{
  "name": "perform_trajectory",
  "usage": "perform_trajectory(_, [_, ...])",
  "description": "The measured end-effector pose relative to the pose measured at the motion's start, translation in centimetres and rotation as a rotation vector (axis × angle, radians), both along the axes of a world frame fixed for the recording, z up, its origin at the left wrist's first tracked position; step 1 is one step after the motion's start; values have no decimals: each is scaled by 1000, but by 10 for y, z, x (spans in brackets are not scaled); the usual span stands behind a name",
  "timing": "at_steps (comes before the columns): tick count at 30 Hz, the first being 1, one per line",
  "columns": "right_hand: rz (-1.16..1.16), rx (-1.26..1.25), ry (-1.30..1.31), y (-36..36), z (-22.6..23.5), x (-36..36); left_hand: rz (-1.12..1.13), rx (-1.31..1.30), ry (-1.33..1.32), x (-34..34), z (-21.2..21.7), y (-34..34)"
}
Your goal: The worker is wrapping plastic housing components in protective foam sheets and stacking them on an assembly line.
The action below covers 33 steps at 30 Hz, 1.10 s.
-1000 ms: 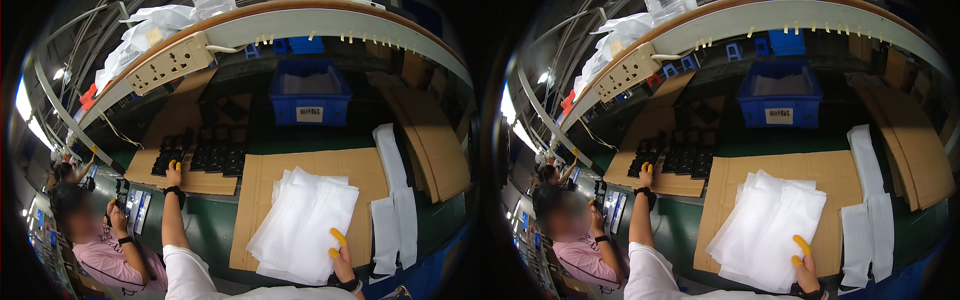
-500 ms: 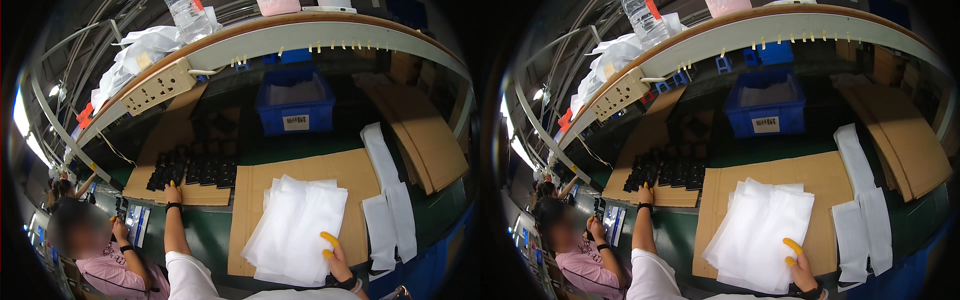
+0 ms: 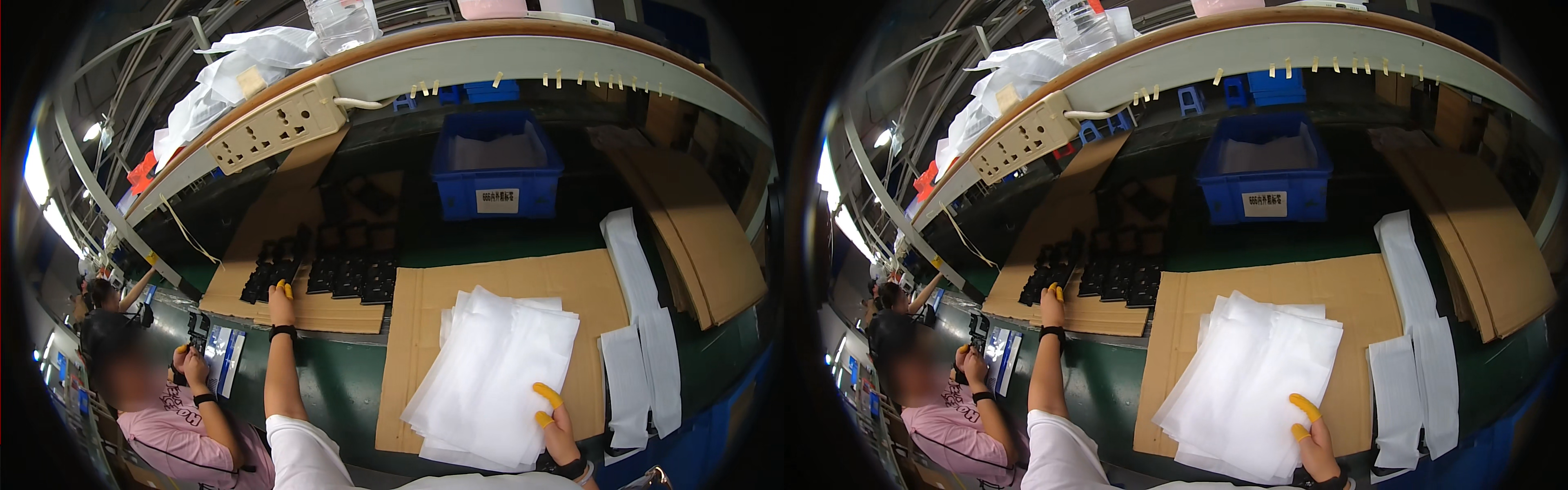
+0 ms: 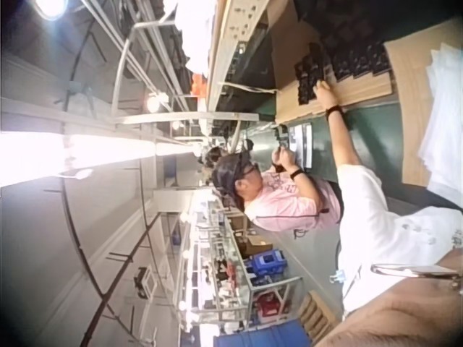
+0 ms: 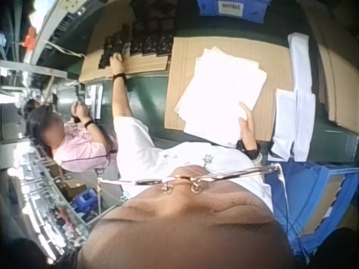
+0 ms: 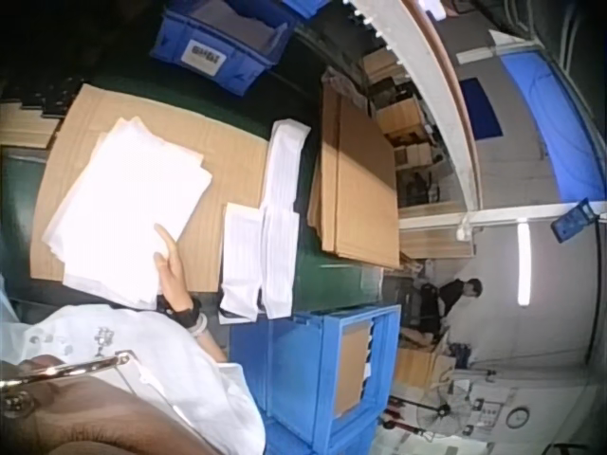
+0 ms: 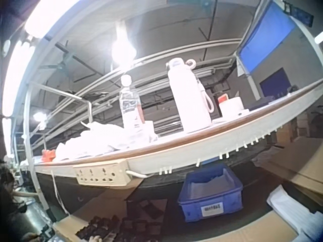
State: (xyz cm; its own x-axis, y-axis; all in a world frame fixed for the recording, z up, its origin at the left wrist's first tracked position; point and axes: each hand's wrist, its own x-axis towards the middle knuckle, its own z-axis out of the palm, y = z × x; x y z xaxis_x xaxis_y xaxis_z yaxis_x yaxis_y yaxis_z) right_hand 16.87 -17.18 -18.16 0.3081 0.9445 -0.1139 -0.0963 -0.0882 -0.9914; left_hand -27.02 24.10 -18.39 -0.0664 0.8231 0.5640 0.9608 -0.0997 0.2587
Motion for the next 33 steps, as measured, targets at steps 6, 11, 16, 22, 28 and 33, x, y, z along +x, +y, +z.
perform_trajectory(6, [-24,-18,18,-2,4,0,37,41,17,15,-2,10])
perform_trajectory(11, [-41,-59,76,-1,9,-5,123,46,46,15,1,9])
perform_trajectory(16, [-32,-41,34,0,8,-1,54,19,130,28,-2,-2])
perform_trajectory(22, [-37,-54,9,-1,11,-1,152,-72,125,37,-1,-2])
perform_trajectory(28, [-16,-34,36,-2,15,-10,232,-246,85,-22,-10,16])
perform_trajectory(33, [-60,3,57,-6,-4,5,68,-166,38,80,-8,25])
